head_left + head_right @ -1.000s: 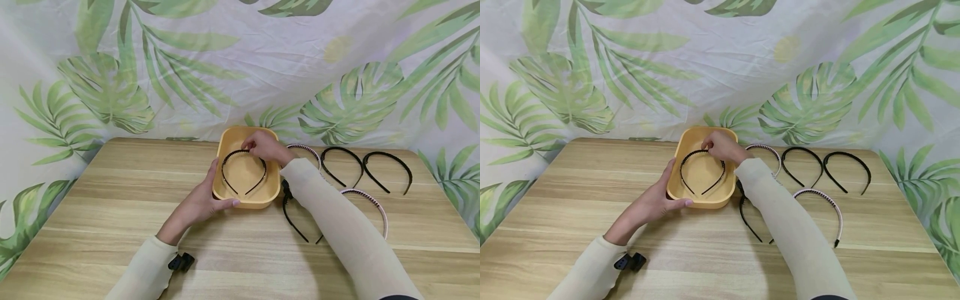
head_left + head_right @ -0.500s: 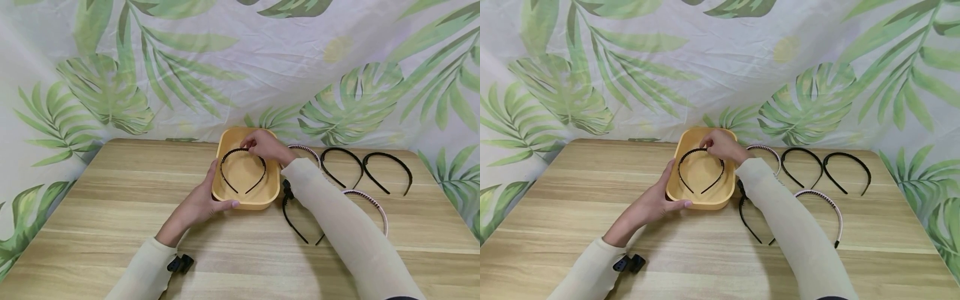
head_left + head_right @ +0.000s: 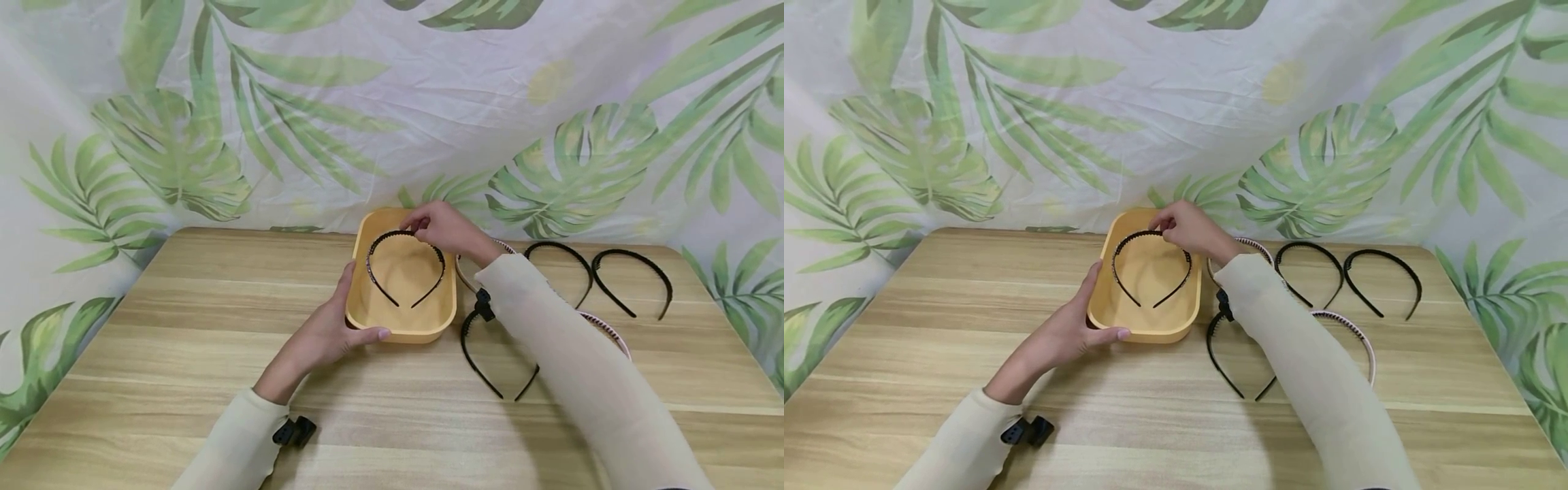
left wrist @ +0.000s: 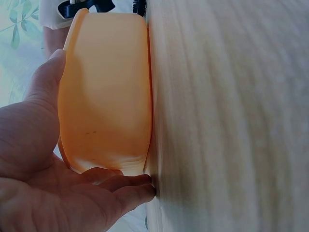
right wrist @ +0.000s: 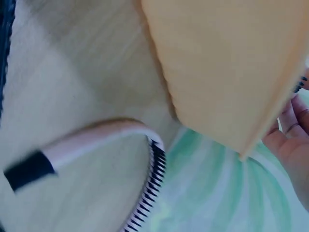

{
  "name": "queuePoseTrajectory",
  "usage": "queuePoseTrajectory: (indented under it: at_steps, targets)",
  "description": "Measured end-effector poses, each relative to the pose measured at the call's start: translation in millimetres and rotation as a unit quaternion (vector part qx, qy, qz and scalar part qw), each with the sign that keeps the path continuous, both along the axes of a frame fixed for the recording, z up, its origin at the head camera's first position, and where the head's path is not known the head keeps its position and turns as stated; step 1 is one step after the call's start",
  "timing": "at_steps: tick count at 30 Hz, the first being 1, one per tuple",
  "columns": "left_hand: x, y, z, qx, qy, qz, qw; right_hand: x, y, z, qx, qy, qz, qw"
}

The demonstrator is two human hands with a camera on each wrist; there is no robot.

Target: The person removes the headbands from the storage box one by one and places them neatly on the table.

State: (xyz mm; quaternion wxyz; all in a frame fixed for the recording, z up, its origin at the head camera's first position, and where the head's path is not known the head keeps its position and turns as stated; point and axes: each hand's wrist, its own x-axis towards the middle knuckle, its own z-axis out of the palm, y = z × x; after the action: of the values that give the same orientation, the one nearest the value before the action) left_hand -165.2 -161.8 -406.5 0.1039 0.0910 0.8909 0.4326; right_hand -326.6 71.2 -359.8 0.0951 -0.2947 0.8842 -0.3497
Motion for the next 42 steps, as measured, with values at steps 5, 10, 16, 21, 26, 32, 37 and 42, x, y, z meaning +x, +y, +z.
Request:
queuePoseTrajectory:
  at_steps: [5, 10, 16, 21, 26, 32, 37, 42]
  targets:
    - [0.1, 0.2, -0.5, 0.003, -0.003, 0.002, 1.0, 6.1, 8.4, 13.9, 0.002, 0.01, -0.003, 1.0]
    - [-0.7, 0.5, -1.8, 0.011, -0.01, 0.004, 0.9999, 13.0, 22.1, 24.0, -0.003, 0.034, 0.006, 0.999]
    - [-1.2, 0.3, -1.9, 0.021, -0.008, 0.001, 0.9998, 22.3, 43.8, 29.5, -0.008, 0.055, 0.008, 0.998]
    - [-1.0, 0.6, -1.7, 0.017, -0.008, 0.004, 0.9998, 30.8, 66.0, 29.6, -0.002, 0.055, -0.005, 0.998]
    - [0.1, 0.7, -0.6, 0.017, -0.001, 0.001, 0.9999, 36.0, 90.3, 24.8, -0.003, 0.066, -0.01, 0.998]
    - [0.0, 0.2, -1.7, 0.02, 0.001, 0.001, 0.9998, 46.3, 118.3, 22.7, 0.011, 0.081, -0.016, 0.997]
    - [-0.5, 0.5, -1.9, 0.019, 0.006, -0.003, 0.9998, 59.0, 141.2, 23.1, 0.032, 0.08, -0.039, 0.996]
    - [-0.2, 1.2, -2.3, 0.022, 0.004, -0.003, 0.9997, 71.4, 163.1, 17.5, 0.039, 0.08, -0.051, 0.995]
